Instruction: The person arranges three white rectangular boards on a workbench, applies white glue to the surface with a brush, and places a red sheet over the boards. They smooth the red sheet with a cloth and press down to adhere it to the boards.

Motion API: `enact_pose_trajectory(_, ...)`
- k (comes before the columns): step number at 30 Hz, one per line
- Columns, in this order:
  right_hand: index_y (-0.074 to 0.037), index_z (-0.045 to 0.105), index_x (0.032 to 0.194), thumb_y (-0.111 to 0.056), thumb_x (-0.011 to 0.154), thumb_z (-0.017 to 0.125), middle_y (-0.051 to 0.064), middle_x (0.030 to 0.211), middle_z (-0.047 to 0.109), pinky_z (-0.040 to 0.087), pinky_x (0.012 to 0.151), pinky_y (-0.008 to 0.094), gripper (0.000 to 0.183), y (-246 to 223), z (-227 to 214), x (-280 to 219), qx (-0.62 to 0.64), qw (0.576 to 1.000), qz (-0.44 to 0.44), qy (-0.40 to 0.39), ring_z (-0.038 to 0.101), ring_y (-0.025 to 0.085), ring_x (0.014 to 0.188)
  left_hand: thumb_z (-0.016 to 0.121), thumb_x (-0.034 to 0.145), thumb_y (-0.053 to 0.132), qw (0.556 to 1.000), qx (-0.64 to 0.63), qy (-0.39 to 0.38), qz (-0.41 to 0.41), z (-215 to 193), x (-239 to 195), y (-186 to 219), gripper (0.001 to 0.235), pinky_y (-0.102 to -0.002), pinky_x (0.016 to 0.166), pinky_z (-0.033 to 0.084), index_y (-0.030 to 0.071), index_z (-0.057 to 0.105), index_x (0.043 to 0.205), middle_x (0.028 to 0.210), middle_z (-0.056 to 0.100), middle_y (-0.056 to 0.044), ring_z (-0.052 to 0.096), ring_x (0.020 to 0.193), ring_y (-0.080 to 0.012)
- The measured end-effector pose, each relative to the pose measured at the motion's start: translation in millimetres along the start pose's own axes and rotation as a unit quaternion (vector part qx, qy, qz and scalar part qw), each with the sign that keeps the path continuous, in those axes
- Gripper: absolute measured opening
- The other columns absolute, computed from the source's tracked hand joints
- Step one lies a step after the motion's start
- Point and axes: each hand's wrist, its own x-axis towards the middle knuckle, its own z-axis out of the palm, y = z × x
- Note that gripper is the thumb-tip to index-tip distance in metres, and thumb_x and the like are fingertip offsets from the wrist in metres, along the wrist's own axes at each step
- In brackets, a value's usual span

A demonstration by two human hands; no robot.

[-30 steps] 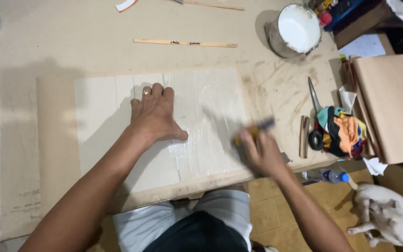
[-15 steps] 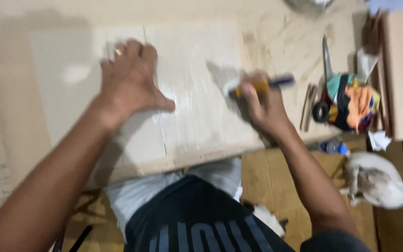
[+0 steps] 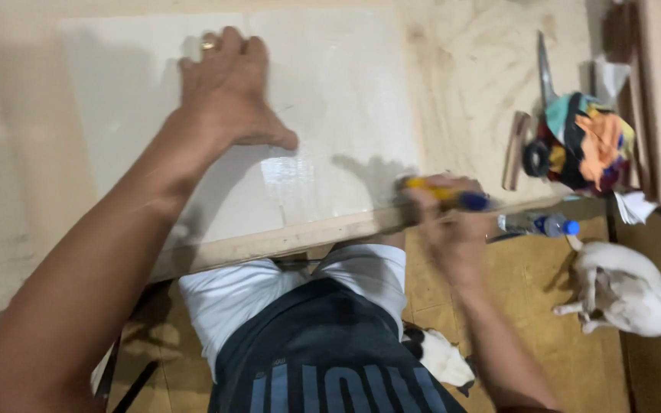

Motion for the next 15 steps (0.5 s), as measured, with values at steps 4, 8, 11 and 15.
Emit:
enact_pose_trajectory(4,-0.005,0.066,0.099,-0.026,0.101,0.060,0.010,0.093,0.071,0.060,0.074,0.031,0.022,-45.6,35.0,-17.2,0.222,0.965,0.063,-0.127,0.072,0.023,0.082,0.096,0.044,0.065,1.000,-0.018,0.006,0.013,8.6,4.4,-0.1,0.123,-0.064,0.100,0.037,0.005,0.045,0.139,0.141,0.039,-0.018,0.033,0.136,-0.0435)
enact_pose_trajectory(8,-0.005,0.070,0.111,-0.014,0.096,0.071,0.006,0.101,0.076,0.055,0.088,0.036,0.017,13.6,-4.3,6.3,0.203,0.954,0.205,-0.079,0.069,0.015,0.090,0.102,0.051,0.048,0.994,-0.083,0.005,0.066,-24.5,-18.0,3.4,0.122,-0.081,0.099,0.035,-0.010,0.047,0.143,0.141,0.047,-0.038,0.037,0.139,-0.0594)
enact_pose_trajectory(11,0.005,0.073,0.088,-0.011,0.091,0.074,0.019,0.073,0.069,0.052,0.070,0.044,0.016,-18.2,-17.6,42.9,0.123,0.958,0.176,-0.189,0.069,0.027,0.074,0.100,0.053,0.050,0.991,-0.115,-0.008,0.074,-23.4,-16.1,-0.5,0.116,-0.074,0.101,0.040,-0.009,0.051,0.140,0.136,0.052,-0.033,0.044,0.134,-0.0517)
enact_pose_trajectory(15,-0.008,0.076,0.092,-0.017,0.093,0.067,0.013,0.080,0.078,0.059,0.074,0.044,0.013,19.7,25.5,82.0,0.146,0.963,-0.018,-0.226,0.076,0.033,0.077,0.101,0.054,0.049,0.990,-0.123,-0.025,0.067,-19.5,-12.3,-0.7,0.115,-0.070,0.102,0.039,-0.008,0.050,0.141,0.135,0.051,-0.030,0.045,0.133,-0.0483)
